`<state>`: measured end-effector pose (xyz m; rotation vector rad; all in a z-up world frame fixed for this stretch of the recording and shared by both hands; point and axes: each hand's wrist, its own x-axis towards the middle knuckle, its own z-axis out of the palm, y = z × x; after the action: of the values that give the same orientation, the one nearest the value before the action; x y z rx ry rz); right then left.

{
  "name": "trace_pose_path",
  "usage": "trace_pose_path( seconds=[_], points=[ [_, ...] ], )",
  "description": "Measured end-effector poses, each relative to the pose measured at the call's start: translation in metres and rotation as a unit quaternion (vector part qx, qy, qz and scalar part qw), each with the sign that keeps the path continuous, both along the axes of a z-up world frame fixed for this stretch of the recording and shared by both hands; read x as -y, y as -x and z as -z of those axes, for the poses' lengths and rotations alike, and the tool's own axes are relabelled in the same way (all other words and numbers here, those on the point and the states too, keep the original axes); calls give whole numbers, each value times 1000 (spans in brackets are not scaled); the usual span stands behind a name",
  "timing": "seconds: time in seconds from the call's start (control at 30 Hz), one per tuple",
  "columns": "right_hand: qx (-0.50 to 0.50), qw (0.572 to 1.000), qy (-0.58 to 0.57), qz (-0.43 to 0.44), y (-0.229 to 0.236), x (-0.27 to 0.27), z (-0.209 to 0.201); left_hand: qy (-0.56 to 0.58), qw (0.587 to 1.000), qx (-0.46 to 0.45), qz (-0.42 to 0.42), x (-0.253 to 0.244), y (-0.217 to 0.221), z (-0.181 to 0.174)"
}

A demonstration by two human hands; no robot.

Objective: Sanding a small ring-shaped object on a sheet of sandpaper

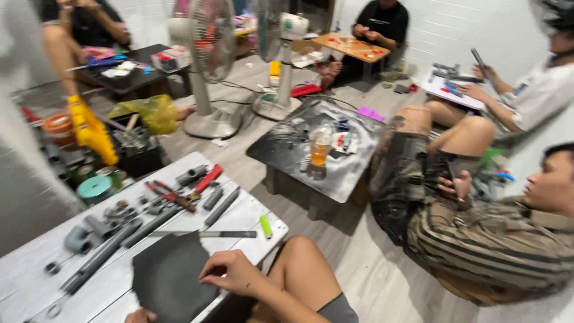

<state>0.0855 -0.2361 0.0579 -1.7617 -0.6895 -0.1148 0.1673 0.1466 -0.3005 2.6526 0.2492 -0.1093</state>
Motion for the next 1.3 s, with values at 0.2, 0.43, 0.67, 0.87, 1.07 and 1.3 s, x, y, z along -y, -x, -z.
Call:
trace_pose_path(
  seconds=[0.2,0.43,0.67,0.87,1.07,1.3],
  points=[
    [150,988,30,-31,-42,-43,62,24,953,266,-141,123,161,-282],
    [105,963,248,-18,-62,-55,71,40,942,333,-32,137,181,-345],
    [130,954,268,-22,-51,-33,43,-10,957,289,-30,178,192,-341],
    [215,926,296,-98,-51,-56,33,-51,961,269,-46,194,203,-325],
    [257,880,380,-124,-69,-64,77,-80,959,271,-3,185,204,-300],
    [268,854,434,-106,-67,-54,64,-96,948,302,-14,187,201,-291]
  ],
)
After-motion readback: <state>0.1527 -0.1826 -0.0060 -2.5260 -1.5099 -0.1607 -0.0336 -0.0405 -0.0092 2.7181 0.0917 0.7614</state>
